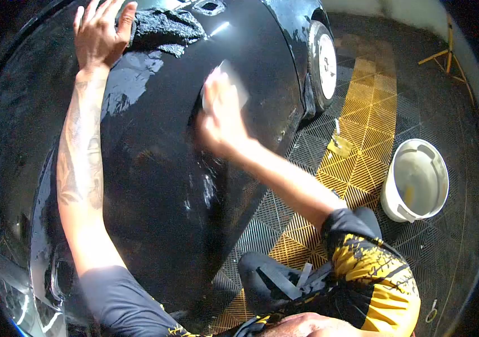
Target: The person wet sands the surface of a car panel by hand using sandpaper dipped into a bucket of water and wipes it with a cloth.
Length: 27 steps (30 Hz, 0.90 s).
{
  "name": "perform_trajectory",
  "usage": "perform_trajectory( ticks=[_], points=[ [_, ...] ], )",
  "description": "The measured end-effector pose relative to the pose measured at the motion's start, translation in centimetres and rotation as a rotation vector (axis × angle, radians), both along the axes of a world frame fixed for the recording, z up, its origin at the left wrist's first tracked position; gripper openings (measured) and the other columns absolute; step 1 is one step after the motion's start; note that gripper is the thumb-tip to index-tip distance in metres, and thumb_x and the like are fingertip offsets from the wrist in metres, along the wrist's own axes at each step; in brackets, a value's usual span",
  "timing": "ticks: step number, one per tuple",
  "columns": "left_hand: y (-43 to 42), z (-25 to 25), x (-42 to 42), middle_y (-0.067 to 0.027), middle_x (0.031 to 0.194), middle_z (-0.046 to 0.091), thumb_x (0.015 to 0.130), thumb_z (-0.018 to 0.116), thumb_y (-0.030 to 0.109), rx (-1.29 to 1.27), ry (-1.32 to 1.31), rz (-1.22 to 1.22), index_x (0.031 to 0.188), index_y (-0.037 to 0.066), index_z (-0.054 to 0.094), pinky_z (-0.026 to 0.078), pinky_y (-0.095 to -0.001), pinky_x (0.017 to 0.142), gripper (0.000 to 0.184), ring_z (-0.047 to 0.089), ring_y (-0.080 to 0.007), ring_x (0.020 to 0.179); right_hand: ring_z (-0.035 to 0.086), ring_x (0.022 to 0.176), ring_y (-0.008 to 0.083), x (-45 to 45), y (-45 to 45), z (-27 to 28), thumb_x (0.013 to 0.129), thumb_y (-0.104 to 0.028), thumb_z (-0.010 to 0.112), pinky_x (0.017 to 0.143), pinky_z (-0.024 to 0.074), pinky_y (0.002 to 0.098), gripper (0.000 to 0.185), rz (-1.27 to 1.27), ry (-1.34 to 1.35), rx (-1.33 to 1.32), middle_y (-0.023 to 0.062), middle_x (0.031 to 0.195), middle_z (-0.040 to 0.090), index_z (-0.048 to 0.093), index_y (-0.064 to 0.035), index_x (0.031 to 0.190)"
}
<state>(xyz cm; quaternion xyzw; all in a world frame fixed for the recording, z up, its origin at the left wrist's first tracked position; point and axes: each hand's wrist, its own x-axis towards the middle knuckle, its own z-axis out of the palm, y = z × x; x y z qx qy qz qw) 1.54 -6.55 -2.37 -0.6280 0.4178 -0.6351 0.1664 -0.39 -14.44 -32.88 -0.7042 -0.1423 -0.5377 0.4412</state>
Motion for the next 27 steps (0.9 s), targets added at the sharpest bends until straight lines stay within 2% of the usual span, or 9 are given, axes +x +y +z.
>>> perform_trajectory(
  ticks=[2,5,9,12,13,17,19,24,27],
  points=[
    [0.2,0.1,0.4,-0.0149,0.118,0.067,0.092,0.054,0.03,-0.003,0.016,0.027,0.114,0.004,0.068,0.029,-0.0537,0.111,0.037,0.05,-0.0384,0.125,0.017,0.146,0.0409,4.9,-4.7,3.4,0.091,-0.021,0.045,0.116,0.014,0.0567,0.066,-0.339,0.073,0.067,0.029,0.156,0.016,0.023,0.003,0.149],
    [-0.3,0.0,0.9,-0.0148,0.116,0.067,0.092,0.054,0.028,0.004,0.019,0.052,0.113,0.004,0.068,0.03,-0.053,0.11,0.035,0.051,-0.0385,0.123,0.028,0.14,0.0398,1.9,-5.0,7.6,0.093,-0.023,0.042,0.117,0.0185,0.0489,0.058,0.299,0.271,0.452,0.0325,0.147,0.03,0.034,0.0073,0.142],
    [-0.9,0.1,0.9,-0.0162,0.113,0.068,0.094,0.052,0.027,0.001,0.022,0.021,0.113,0.004,0.067,0.031,-0.0539,0.108,0.034,0.052,-0.04,0.121,0.024,0.139,0.0506,-3.0,2.8,4.8,0.073,-0.015,0.049,0.117,0.0135,0.0568,0.072,0.184,-0.174,-0.056,0.0358,0.146,0.029,0.036,0.0084,0.139],
    [-0.7,0.2,0.4,-0.0165,0.112,0.068,0.095,0.05,0.028,-0.008,0.009,0.04,0.113,0.003,0.068,0.032,-0.0534,0.108,0.035,0.052,-0.0402,0.121,0.028,0.137,0.0512,3.3,-2.3,6.2,0.081,-0.016,0.048,0.118,0.0166,0.0525,0.064,-0.1,-0.103,0.14,0.0356,0.145,0.032,0.037,0.0078,0.139],
    [-0.9,0.2,0.6,-0.0165,0.112,0.068,0.095,0.05,0.028,-0.004,0.02,0.037,0.113,0.003,0.068,0.032,-0.0534,0.108,0.035,0.052,-0.0402,0.121,0.029,0.136,0.0513,9.7,-4.0,6.4,0.085,-0.015,0.046,0.118,0.0186,0.0495,0.06,0.249,-0.139,0.532,0.0358,0.144,0.034,0.037,0.0084,0.14],
    [-1.2,0.0,0.3,-0.0167,0.113,0.068,0.096,0.049,0.029,-0.017,0.032,0.082,0.114,0.003,0.067,0.031,-0.0527,0.108,0.037,0.052,-0.0404,0.121,0.025,0.14,0.0494,0.5,-0.3,5.8,0.083,-0.015,0.046,0.117,0.0191,0.0516,0.068,-0.186,0.015,-0.076,0.0328,0.151,0.025,0.028,0.0058,0.146],
    [-1.1,-0.1,0.2,-0.0163,0.113,0.068,0.096,0.049,0.029,-0.02,0.04,0.082,0.114,0.003,0.067,0.032,-0.0522,0.107,0.036,0.052,-0.0399,0.121,0.014,0.144,0.0497,-2.6,2.4,2.1,0.075,-0.018,0.046,0.118,0.0107,0.0559,0.085,0.212,-0.078,-0.22,0.0315,0.156,0.012,0.013,0.0044,0.151],
    [-1.1,0.0,0.9,-0.0158,0.113,0.068,0.097,0.046,0.029,-0.027,0.034,0.091,0.114,0.004,0.067,0.033,-0.0508,0.106,0.037,0.053,-0.0384,0.12,0.03,0.137,0.0469,9.5,-7.2,3.3,0.085,-0.025,0.051,0.114,0.0257,0.0512,0.059,-0.294,-0.021,0.168,0.0356,0.14,0.038,0.042,0.0079,0.134],
    [-1.2,-0.1,0.7,-0.0222,0.108,0.067,0.1,0.033,0.043,-0.014,0.148,-0.067,0.11,0.0,0.067,0.034,-0.0556,0.099,0.056,0.055,-0.0421,0.11,0.028,0.138,0.0453,2.0,-4.4,4.9,0.082,-0.014,0.049,0.116,0.0233,0.0486,0.065,-0.007,0.14,0.196,0.0332,0.147,0.028,0.031,0.0041,0.142]
  ],
)
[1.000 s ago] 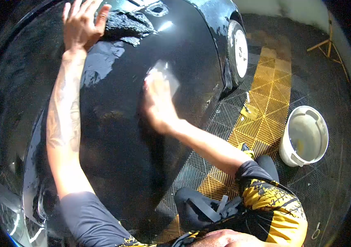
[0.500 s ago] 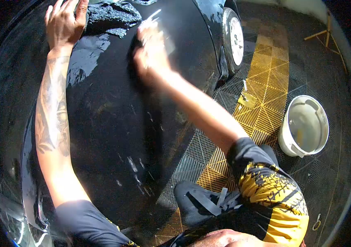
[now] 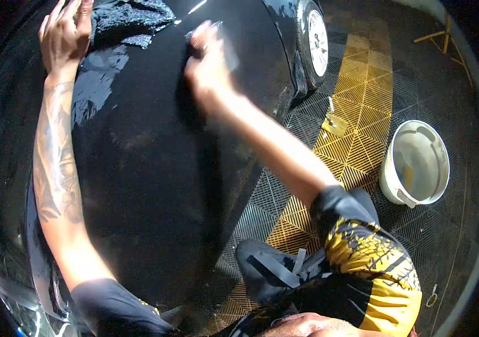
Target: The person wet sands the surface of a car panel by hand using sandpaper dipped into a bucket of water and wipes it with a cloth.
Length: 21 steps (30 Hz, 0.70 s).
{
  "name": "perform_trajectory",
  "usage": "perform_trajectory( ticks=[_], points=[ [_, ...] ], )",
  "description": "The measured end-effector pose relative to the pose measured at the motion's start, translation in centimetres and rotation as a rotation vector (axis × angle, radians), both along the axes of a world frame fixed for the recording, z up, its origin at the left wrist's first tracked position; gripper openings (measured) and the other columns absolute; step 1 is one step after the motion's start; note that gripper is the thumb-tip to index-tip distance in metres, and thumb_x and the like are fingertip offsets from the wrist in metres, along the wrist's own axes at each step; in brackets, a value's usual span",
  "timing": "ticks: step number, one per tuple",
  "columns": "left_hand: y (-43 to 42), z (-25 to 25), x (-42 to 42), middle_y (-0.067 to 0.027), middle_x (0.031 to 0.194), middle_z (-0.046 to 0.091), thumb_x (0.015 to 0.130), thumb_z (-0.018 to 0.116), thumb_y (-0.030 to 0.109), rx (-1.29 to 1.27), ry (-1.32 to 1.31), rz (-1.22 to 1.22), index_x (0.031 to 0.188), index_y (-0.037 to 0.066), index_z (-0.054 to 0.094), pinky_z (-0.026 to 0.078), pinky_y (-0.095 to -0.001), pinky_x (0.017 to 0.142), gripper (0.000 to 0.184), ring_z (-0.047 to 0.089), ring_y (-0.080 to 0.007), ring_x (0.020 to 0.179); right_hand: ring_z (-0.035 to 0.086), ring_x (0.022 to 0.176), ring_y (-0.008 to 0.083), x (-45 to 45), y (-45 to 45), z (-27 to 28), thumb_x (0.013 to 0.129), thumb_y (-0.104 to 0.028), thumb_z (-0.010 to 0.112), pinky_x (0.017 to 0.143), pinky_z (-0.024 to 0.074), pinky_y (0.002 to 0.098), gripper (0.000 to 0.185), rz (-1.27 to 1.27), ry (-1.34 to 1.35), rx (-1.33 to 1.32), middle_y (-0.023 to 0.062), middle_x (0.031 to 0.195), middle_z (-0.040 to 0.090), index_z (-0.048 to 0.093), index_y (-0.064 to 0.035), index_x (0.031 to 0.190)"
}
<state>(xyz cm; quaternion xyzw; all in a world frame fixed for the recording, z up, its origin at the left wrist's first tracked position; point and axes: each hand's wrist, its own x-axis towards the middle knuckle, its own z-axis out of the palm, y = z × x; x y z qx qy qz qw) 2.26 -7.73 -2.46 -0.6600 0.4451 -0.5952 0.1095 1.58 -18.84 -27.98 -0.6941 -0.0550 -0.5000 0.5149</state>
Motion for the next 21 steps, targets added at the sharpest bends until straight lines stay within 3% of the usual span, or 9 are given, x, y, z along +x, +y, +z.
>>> perform_trajectory(
  ticks=[1,4,8,10,13,15,17,18,21],
  points=[
    [-0.1,0.0,-0.2,-0.0217,0.104,0.068,0.099,0.032,0.041,0.004,-0.017,-0.007,0.106,0.0,0.067,0.035,-0.0557,0.096,0.054,0.056,-0.0425,0.106,0.022,0.143,0.0457,-2.6,2.9,-0.9,0.08,-0.011,0.046,0.117,0.0198,0.0513,0.073,-0.165,0.067,-0.317,0.0308,0.154,0.019,0.023,-0.0007,0.149],
    [0.0,0.1,0.1,-0.0194,0.105,0.068,0.099,0.033,0.041,-0.016,-0.092,-0.052,0.105,-0.002,0.067,0.036,-0.055,0.093,0.055,0.057,-0.0418,0.102,0.005,0.148,0.042,-3.4,3.3,-5.7,0.07,-0.009,0.047,0.12,0.0037,0.0513,0.089,0.324,-0.196,-0.315,0.0271,0.159,0.004,0.015,-0.0017,0.152],
    [0.3,0.2,1.4,-0.0202,0.098,0.067,0.1,0.034,0.04,-0.016,-0.072,-0.07,0.099,0.001,0.068,0.038,-0.0513,0.089,0.052,0.058,-0.0399,0.095,0.038,0.129,0.0422,8.0,-4.9,-4.1,0.082,-0.007,0.051,0.113,0.0287,0.0424,0.056,0.152,-0.384,0.39,0.0277,0.137,0.042,0.038,0.0043,0.135],
    [0.3,0.0,1.7,-0.0196,0.088,0.065,0.1,0.035,0.041,-0.027,-0.082,-0.124,0.092,0.004,0.068,0.039,-0.0489,0.083,0.05,0.057,-0.0392,0.087,0.04,0.128,0.0422,6.4,-4.3,-3.9,0.083,-0.007,0.051,0.113,0.029,0.0411,0.054,0.011,-0.234,0.263,0.0279,0.136,0.042,0.039,0.0044,0.134],
    [1.2,0.7,2.7,-0.0223,0.088,0.064,0.101,0.032,0.041,-0.029,-0.105,-0.1,0.093,0.002,0.067,0.041,-0.0506,0.082,0.053,0.057,-0.04,0.087,0.015,0.145,0.0441,0.3,2.7,-6.3,0.078,-0.008,0.044,0.119,0.0135,0.05,0.073,0.268,-0.217,-0.067,0.0308,0.154,0.019,0.025,0.0022,0.148],
    [3.2,2.5,5.3,-0.0097,0.134,0.058,0.101,0.035,0.053,0.02,-0.06,0.101,0.135,0.023,0.057,0.035,-0.0448,0.11,0.05,0.049,-0.0319,0.129,0.008,0.147,0.0432,0.5,0.4,-7.0,0.075,-0.006,0.042,0.12,0.0126,0.0523,0.08,0.145,-0.25,-0.334,0.0299,0.156,0.013,0.017,0.0025,0.151],
    [2.9,2.2,5.2,-0.0095,0.13,0.061,0.102,0.032,0.05,0.023,-0.108,0.113,0.133,0.024,0.058,0.037,-0.0421,0.108,0.048,0.052,-0.0318,0.126,0.025,0.141,0.0447,7.7,-3.7,-4.9,0.083,-0.015,0.048,0.115,0.0219,0.0548,0.067,-0.313,-0.101,-0.194,0.033,0.151,0.025,0.031,-0.0018,0.146],
    [2.9,2.1,5.1,-0.0092,0.127,0.063,0.104,0.029,0.047,0.023,-0.151,0.133,0.132,0.024,0.059,0.039,-0.0394,0.106,0.047,0.055,-0.0317,0.123,0.037,0.132,0.0448,7.1,-7.9,-1.9,0.085,-0.017,0.051,0.109,0.0285,0.0566,0.055,0.143,-0.199,0.232,0.0386,0.141,0.035,0.038,0.0012,0.136],
    [2.9,2.0,5.0,-0.0093,0.126,0.063,0.104,0.03,0.048,0.003,-0.133,0.101,0.129,0.022,0.062,0.039,-0.0407,0.106,0.048,0.055,-0.032,0.123,0.038,0.13,0.0452,9.5,-8.2,-1.3,0.084,-0.015,0.052,0.109,0.0301,0.052,0.051,0.041,-0.134,0.312,0.0357,0.138,0.04,0.043,0.0049,0.13]
  ],
)
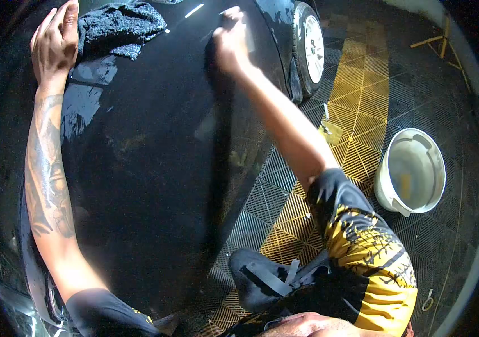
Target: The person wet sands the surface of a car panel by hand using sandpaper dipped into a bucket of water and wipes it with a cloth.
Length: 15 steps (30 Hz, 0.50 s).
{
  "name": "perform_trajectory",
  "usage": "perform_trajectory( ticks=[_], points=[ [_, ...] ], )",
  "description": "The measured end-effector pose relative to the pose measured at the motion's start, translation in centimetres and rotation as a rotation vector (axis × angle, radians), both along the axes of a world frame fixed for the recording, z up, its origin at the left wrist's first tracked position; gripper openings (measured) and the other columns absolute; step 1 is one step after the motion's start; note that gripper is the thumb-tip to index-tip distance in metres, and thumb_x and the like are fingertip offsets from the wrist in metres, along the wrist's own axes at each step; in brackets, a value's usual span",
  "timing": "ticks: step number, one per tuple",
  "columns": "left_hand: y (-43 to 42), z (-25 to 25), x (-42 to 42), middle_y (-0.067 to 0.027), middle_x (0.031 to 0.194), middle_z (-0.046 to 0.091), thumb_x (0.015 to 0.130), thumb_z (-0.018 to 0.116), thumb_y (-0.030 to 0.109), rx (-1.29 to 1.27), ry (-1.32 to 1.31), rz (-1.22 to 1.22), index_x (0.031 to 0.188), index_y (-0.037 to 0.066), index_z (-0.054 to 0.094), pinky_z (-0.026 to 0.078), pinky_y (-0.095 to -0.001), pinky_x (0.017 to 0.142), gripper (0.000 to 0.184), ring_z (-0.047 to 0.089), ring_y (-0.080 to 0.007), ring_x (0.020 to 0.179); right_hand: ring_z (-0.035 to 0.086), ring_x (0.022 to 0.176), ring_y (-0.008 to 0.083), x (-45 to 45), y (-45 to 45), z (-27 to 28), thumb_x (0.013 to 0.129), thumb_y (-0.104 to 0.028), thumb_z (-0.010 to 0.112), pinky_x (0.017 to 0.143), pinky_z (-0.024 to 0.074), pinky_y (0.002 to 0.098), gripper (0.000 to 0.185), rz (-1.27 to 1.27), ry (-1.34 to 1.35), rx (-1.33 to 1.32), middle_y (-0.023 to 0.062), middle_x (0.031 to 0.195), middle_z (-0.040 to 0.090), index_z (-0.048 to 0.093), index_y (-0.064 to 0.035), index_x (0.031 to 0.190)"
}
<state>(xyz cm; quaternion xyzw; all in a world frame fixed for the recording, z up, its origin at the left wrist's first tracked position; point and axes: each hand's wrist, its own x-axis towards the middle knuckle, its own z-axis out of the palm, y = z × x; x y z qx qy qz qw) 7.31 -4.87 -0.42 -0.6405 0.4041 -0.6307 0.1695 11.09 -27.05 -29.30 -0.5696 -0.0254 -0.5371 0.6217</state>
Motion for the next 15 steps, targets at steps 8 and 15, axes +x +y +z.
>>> perform_trajectory(
  ticks=[8,15],
  points=[
    [-0.2,-0.2,0.2,-0.011,0.126,0.063,0.103,0.031,0.047,-0.008,0.036,0.01,0.129,0.019,0.062,0.04,-0.0412,0.104,0.049,0.055,-0.0324,0.122,0.036,0.133,0.049,-0.3,-1.7,1.2,0.086,-0.019,0.048,0.11,0.031,0.0537,0.057,-0.036,0.1,-0.197,0.037,0.146,0.03,0.036,0.0068,0.135],
    [-1.7,-2.0,-3.1,-0.0151,0.113,0.068,0.099,0.044,0.03,-0.108,0.056,-0.022,0.113,0.005,0.068,0.036,-0.0457,0.104,0.038,0.055,-0.0368,0.118,0.017,0.145,0.0459,-9.3,8.9,-1.9,0.083,-0.018,0.041,0.118,0.0117,0.0552,0.074,-0.003,-0.132,-0.741,0.0328,0.156,0.012,0.018,0.0087,0.148]
  ],
)
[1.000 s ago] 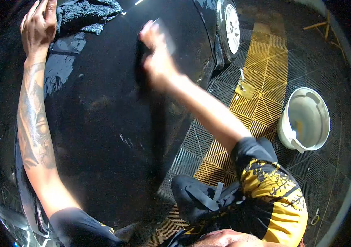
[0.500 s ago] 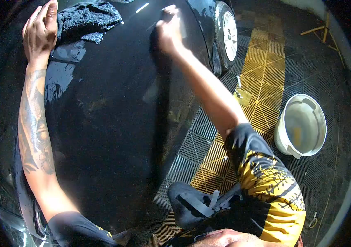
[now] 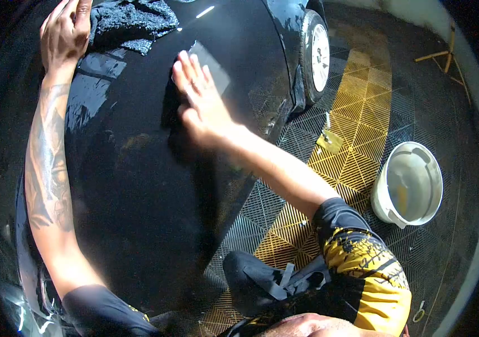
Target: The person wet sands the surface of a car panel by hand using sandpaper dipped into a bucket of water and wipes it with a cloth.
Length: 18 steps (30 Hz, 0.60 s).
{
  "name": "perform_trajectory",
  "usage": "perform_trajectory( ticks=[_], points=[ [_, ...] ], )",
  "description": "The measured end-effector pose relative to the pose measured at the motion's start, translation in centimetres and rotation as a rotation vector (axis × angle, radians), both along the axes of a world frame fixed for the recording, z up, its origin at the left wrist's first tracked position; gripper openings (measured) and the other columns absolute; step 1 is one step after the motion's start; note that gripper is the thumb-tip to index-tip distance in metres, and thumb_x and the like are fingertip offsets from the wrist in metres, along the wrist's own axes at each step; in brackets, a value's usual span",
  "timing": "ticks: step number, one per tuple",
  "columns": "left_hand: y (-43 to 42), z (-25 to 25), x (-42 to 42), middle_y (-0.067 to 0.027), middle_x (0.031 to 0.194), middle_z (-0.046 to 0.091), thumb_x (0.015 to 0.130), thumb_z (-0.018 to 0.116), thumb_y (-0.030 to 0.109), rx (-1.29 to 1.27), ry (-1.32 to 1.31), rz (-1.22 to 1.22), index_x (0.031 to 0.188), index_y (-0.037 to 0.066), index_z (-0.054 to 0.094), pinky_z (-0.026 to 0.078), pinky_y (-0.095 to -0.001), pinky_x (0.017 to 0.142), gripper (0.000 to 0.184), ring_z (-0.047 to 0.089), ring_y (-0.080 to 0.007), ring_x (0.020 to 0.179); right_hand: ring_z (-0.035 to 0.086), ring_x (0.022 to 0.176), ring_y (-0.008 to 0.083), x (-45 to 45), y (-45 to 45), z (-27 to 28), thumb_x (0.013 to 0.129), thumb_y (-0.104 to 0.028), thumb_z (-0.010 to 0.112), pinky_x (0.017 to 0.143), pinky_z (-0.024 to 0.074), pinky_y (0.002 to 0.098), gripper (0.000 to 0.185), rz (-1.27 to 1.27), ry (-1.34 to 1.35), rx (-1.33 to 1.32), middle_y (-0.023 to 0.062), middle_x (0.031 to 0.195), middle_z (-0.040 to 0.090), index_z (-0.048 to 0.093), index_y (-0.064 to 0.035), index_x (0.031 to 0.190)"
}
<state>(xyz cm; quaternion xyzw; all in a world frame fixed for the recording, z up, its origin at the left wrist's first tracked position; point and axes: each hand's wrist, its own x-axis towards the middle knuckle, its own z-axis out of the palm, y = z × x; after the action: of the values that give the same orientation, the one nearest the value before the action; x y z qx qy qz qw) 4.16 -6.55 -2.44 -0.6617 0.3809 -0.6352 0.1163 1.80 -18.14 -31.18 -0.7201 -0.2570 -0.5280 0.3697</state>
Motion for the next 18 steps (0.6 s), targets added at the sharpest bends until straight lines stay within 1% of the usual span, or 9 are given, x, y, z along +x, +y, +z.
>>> perform_trajectory(
  ticks=[1,3,4,5,8,11,14,15,18],
  points=[
    [0.5,0.5,0.8,-0.0151,0.113,0.068,0.099,0.043,0.031,0.006,-0.023,0.052,0.112,0.005,0.068,0.038,-0.0442,0.103,0.038,0.056,-0.0366,0.116,0.004,0.148,0.0408,2.1,-1.3,0.3,0.081,-0.01,0.044,0.12,0.0079,0.0495,0.08,-0.008,-0.06,0.097,0.023,0.161,0.007,0.014,-0.0046,0.154],
    [-0.5,0.1,-0.6,-0.0155,0.113,0.068,0.099,0.042,0.032,0.023,0.017,0.012,0.11,0.005,0.069,0.038,-0.0449,0.102,0.039,0.056,-0.0365,0.115,0.025,0.141,0.0437,8.2,-6.1,3.0,0.086,-0.013,0.046,0.118,0.02,0.048,0.06,-0.299,-0.04,0.311,0.0309,0.147,0.032,0.035,0.0059,0.141],
    [-0.3,0.5,0.0,-0.0154,0.113,0.068,0.099,0.042,0.032,0.034,0.017,0.029,0.11,0.005,0.069,0.039,-0.045,0.102,0.039,0.057,-0.0365,0.115,0.029,0.14,0.0408,10.5,-9.0,4.2,0.089,-0.018,0.046,0.117,0.0224,0.0467,0.057,-0.121,0.243,0.399,0.0309,0.146,0.035,0.037,0.008,0.138],
    [0.0,0.5,0.7,-0.0153,0.113,0.068,0.099,0.042,0.033,0.032,-0.02,0.0,0.109,0.005,0.069,0.039,-0.045,0.102,0.04,0.057,-0.0366,0.115,0.029,0.14,0.0418,10.5,-9.0,5.2,0.09,-0.02,0.045,0.117,0.0227,0.0475,0.057,-0.129,0.119,0.455,0.0304,0.147,0.033,0.036,0.0077,0.139],
    [-0.7,0.0,-0.5,-0.0151,0.113,0.068,0.099,0.042,0.033,0.007,0.017,-0.012,0.109,0.004,0.069,0.039,-0.0451,0.101,0.041,0.057,-0.0366,0.115,0.024,0.143,0.0445,6.0,-2.4,4.2,0.087,-0.024,0.042,0.117,0.0201,0.0522,0.065,-0.464,0.023,0.16,0.0291,0.153,0.026,0.032,0.0059,0.144],
    [0.4,0.4,0.7,-0.0159,0.113,0.068,0.1,0.041,0.033,0.025,-0.012,-0.029,0.109,0.004,0.069,0.039,-0.045,0.101,0.041,0.057,-0.0367,0.115,0.017,0.146,0.0444,0.0,0.9,1.3,0.074,-0.022,0.042,0.117,0.0105,0.0565,0.079,0.097,-0.072,-0.007,0.0295,0.155,0.02,0.026,0.0051,0.147],
    [-0.5,0.5,-0.2,-0.0165,0.112,0.068,0.099,0.041,0.032,0.039,0.003,0.015,0.108,0.004,0.069,0.039,-0.045,0.101,0.041,0.057,-0.0371,0.114,0.035,0.135,0.0464,9.0,-6.2,3.2,0.083,-0.022,0.046,0.114,0.0227,0.055,0.063,-0.282,-0.128,0.315,0.0306,0.143,0.038,0.037,0.0032,0.14],
    [-0.8,0.2,-0.5,-0.0167,0.112,0.068,0.099,0.041,0.032,0.014,0.045,-0.009,0.108,0.004,0.069,0.039,-0.0451,0.101,0.041,0.057,-0.0375,0.114,0.039,0.13,0.0459,10.0,-8.2,6.1,0.084,-0.022,0.048,0.112,0.0262,0.0543,0.058,-0.492,-0.102,0.214,0.0321,0.139,0.041,0.04,0.0048,0.135],
    [-0.9,-0.2,-1.1,-0.0177,0.111,0.068,0.099,0.041,0.032,-0.013,0.135,-0.024,0.109,0.004,0.069,0.04,-0.0455,0.1,0.041,0.057,-0.0383,0.113,0.04,0.13,0.045,5.3,-5.9,4.8,0.085,-0.019,0.048,0.112,0.028,0.0537,0.056,-0.037,0.166,0.531,0.0374,0.138,0.038,0.038,0.0091,0.133]
  ],
)
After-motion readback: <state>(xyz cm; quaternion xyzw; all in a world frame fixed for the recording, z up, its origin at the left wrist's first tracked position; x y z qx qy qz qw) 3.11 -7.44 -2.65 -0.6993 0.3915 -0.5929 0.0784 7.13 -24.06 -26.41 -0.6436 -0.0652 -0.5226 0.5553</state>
